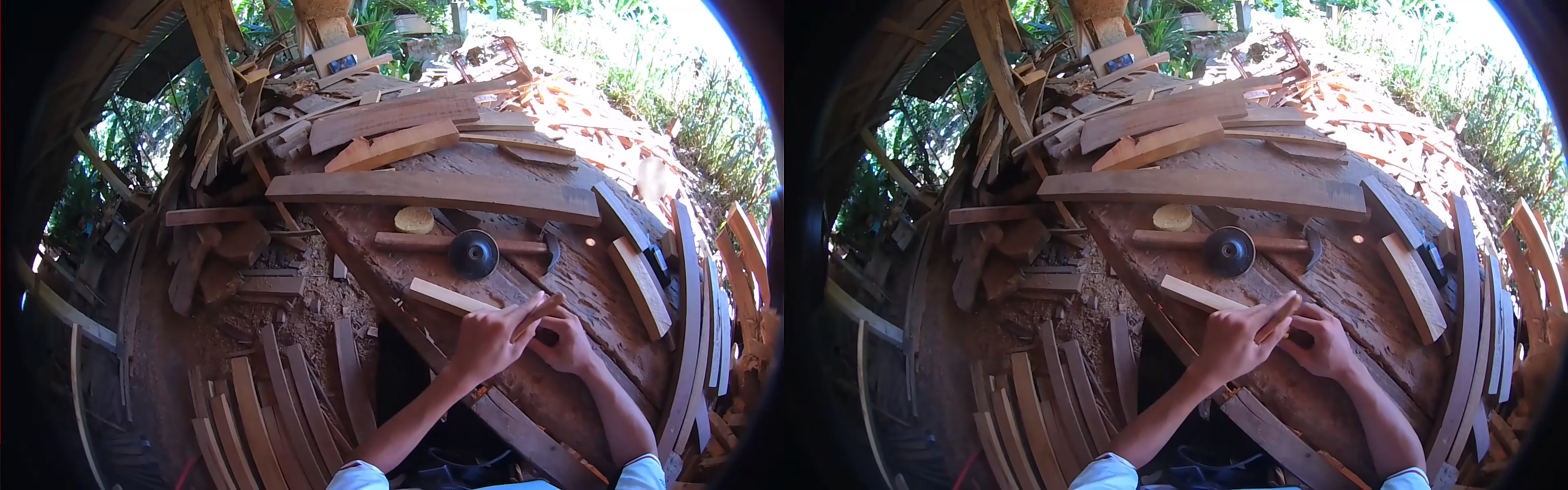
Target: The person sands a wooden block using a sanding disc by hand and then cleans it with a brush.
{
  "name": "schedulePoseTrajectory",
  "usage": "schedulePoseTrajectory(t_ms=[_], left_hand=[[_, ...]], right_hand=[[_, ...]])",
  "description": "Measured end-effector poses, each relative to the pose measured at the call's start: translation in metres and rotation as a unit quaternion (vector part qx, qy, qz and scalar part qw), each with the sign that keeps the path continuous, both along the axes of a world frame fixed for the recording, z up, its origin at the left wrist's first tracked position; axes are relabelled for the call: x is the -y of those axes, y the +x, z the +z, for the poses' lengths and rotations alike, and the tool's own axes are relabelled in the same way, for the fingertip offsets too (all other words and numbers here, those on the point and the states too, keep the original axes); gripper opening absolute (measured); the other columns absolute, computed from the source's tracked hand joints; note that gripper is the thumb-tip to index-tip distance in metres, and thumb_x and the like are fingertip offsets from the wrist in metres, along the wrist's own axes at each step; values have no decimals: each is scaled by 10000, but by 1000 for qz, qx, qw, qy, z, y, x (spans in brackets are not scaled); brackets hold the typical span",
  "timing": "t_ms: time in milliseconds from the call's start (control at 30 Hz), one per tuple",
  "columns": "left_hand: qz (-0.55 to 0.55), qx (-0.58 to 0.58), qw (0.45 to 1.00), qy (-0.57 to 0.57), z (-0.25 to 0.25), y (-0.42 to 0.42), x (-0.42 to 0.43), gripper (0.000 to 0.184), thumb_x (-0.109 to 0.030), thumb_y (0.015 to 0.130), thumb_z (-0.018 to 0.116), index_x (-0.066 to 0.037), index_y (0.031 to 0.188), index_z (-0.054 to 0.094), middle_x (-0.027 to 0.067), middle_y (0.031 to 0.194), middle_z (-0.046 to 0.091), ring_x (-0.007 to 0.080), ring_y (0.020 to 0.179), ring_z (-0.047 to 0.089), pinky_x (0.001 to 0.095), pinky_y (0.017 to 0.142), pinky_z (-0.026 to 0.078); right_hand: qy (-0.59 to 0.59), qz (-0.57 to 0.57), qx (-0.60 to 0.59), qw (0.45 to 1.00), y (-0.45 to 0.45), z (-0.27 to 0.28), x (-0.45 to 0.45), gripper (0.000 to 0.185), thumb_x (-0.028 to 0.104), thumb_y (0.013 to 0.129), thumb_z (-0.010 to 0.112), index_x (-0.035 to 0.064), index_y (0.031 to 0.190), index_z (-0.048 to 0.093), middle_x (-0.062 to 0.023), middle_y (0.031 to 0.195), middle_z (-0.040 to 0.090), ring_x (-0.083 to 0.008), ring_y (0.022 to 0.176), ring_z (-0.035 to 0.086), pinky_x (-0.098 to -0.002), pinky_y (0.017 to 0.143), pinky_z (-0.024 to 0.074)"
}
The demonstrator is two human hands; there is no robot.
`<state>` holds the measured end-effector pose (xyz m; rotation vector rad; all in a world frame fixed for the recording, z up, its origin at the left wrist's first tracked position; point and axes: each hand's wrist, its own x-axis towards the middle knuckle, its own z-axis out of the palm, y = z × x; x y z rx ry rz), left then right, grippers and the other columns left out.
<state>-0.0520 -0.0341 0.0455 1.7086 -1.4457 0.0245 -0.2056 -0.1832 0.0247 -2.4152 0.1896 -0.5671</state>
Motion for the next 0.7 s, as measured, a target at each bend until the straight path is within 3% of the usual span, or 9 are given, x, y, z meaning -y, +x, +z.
schedulePoseTrajectory(t_ms=[100,333,433,500,567,600,700], left_hand=[[41,-15,999,2,-4,14,-4,257,-306,1010,692,-130,1170,789,127,772,728,321,667,728,420,602,561],[242,64,968,2,3,103,-55,233,-316,1035,656,-134,1046,801,103,746,739,307,652,745,437,577,569],[247,112,962,11,3,104,-52,232,-278,1001,698,-140,1174,770,98,758,735,302,644,735,444,606,572],[203,106,973,21,6,84,-40,395,-254,969,732,-158,1351,699,88,776,736,296,620,719,437,616,574],[143,92,984,57,5,55,-28,450,-246,966,730,-155,1403,678,75,797,733,255,620,707,419,612,571],[98,71,993,11,1,41,-20,455,-238,966,723,-164,1412,677,72,816,739,233,637,709,404,624,570],[33,51,998,-19,-6,2,-8,473,-241,977,705,-144,1438,661,88,826,739,256,668,720,413,653,575]], right_hand=[[17,-6,-23,1000,-1,8,-4,324,218,843,880,66,1117,797,-83,902,649,-254,786,652,-371,702,541],[50,-24,-52,997,1,16,-7,323,230,865,867,68,1135,797,-77,882,635,-234,754,643,-359,678,536],[45,-26,-44,998,1,13,-7,312,229,868,863,67,1127,797,-75,884,634,-231,739,641,-354,667,534],[31,-28,-44,998,4,14,-7,307,226,868,862,68,1123,797,-74,885,633,-230,733,640,-351,663,534],[55,-27,-52,997,3,16,-7,293,221,867,860,64,1105,794,-77,894,636,-235,741,647,-353,668,538],[52,-27,-55,997,1,16,-8,293,221,867,860,64,1105,794,-77,894,636,-235,741,647,-353,668,538],[23,-32,-57,998,-1,11,-5,276,213,868,856,59,1087,789,-79,901,639,-247,763,657,-366,686,544]])
